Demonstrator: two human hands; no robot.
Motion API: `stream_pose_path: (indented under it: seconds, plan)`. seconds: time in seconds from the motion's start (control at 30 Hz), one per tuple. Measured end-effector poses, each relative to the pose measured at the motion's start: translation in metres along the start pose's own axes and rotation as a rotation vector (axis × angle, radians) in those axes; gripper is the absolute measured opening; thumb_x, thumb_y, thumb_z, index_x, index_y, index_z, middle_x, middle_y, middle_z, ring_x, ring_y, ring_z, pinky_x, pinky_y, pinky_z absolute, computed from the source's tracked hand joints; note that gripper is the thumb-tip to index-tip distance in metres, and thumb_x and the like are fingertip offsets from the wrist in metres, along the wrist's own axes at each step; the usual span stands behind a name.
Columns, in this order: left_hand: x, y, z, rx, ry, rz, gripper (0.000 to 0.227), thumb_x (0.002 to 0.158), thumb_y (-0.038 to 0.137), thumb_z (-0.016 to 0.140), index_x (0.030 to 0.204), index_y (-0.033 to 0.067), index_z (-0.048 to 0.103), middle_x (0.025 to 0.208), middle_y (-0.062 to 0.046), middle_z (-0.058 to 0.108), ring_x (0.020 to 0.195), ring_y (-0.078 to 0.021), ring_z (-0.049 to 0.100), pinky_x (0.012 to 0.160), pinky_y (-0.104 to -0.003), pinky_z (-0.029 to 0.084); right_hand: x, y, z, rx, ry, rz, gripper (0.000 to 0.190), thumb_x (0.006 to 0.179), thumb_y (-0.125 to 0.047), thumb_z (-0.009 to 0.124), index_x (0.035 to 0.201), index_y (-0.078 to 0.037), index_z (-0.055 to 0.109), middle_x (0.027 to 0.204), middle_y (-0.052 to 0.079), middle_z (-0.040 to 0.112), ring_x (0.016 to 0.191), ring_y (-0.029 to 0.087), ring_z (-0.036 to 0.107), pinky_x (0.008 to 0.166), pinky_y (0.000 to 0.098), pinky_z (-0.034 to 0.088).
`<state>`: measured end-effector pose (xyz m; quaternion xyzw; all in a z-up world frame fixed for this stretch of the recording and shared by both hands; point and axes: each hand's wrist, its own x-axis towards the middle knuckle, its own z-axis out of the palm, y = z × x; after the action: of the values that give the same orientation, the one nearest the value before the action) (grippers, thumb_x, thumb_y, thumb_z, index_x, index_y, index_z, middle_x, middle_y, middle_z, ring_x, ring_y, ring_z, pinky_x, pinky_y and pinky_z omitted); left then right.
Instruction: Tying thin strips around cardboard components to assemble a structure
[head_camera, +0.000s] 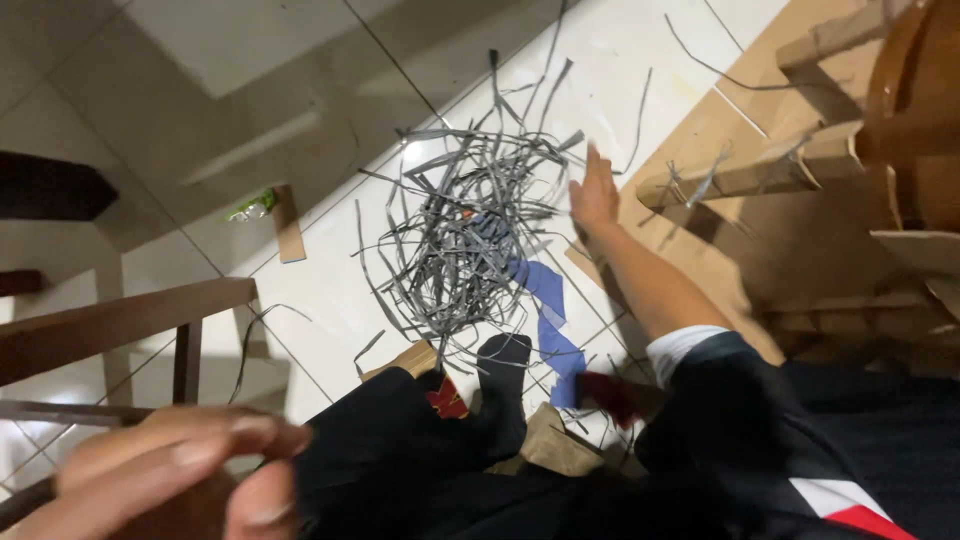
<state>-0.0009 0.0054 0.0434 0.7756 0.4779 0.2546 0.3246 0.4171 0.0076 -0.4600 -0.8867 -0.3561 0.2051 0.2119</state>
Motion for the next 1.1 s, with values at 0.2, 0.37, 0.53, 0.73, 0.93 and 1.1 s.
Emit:
stream_pose_path:
  seconds: [0.2,0.37,0.53,0.73,0.93,1.1]
  plan:
    - [0.009,0.013,0.058,-0.295,0.362,0.127,0.025,0.095,0.007,0.067,0.114,0.0005,0.052,0.099,-0.017,0.063,0.083,-0.0201,0.070,0.076,-0.023,0.057,0.033,-0.078,-0.057,-0.038,-0.286,-0.122,0.025,0.104,-0.021,0.054,0.101,-0.005,0.072,0.101,0.014,0.071,0.081,0.027,0.062,0.072,0.0408,0.052]
    - [0.034,0.022,0.056,-0.160,0.178,0.119,0.009,0.101,0.005,0.060,0.105,-0.0001,0.067,0.104,-0.013,0.070,0.092,-0.0210,0.064,0.080,-0.029,0.052,-0.012,-0.210,-0.173,0.157,-0.085,-0.928,0.029,0.111,-0.024,0.061,0.090,-0.006,0.069,0.078,0.007,0.068,0.068,0.024,0.059,0.064,0.0404,0.040]
    - [0.045,0.004,0.076,-0.142,-0.038,0.201,0.071,0.105,0.007,0.066,0.162,0.0216,0.027,0.175,-0.008,0.030,0.162,-0.0291,0.046,0.109,-0.036,0.058,-0.140,-0.312,-0.325,0.132,-0.207,-1.510,0.007,0.108,0.000,0.076,0.108,0.007,0.074,0.107,0.018,0.074,0.093,0.032,0.062,0.085,0.0418,0.042]
    - [0.055,-0.007,0.089,-0.198,0.097,0.383,0.016,0.106,0.013,0.057,0.103,0.0022,0.068,0.097,-0.011,0.070,0.086,-0.0214,0.066,0.075,-0.033,0.053,-0.180,-0.286,-0.405,0.156,-0.241,-1.336,0.020,0.123,0.005,0.062,0.108,0.019,0.063,0.123,0.032,0.072,0.118,0.043,0.070,0.104,0.0496,0.053]
    - [0.041,0.023,0.088,-0.475,-0.221,0.265,0.009,0.104,0.017,0.052,0.104,0.0102,0.058,0.112,-0.005,0.068,0.080,-0.0116,0.062,0.070,-0.026,0.051,-0.181,-0.259,-0.398,0.298,-0.416,-1.213,0.015,0.107,0.000,0.060,0.103,0.013,0.065,0.100,0.024,0.071,0.095,0.031,0.072,0.083,0.0372,0.060]
    - [0.045,0.033,0.103,-0.542,-0.419,0.139,0.054,0.094,0.038,0.067,0.136,0.0134,0.043,0.125,-0.009,0.066,0.076,-0.0089,0.065,0.068,-0.023,0.052,-0.164,-0.245,-0.366,0.445,-0.637,-1.194,0.015,0.102,-0.008,0.060,0.101,0.005,0.066,0.099,0.019,0.073,0.090,0.025,0.075,0.081,0.0314,0.064]
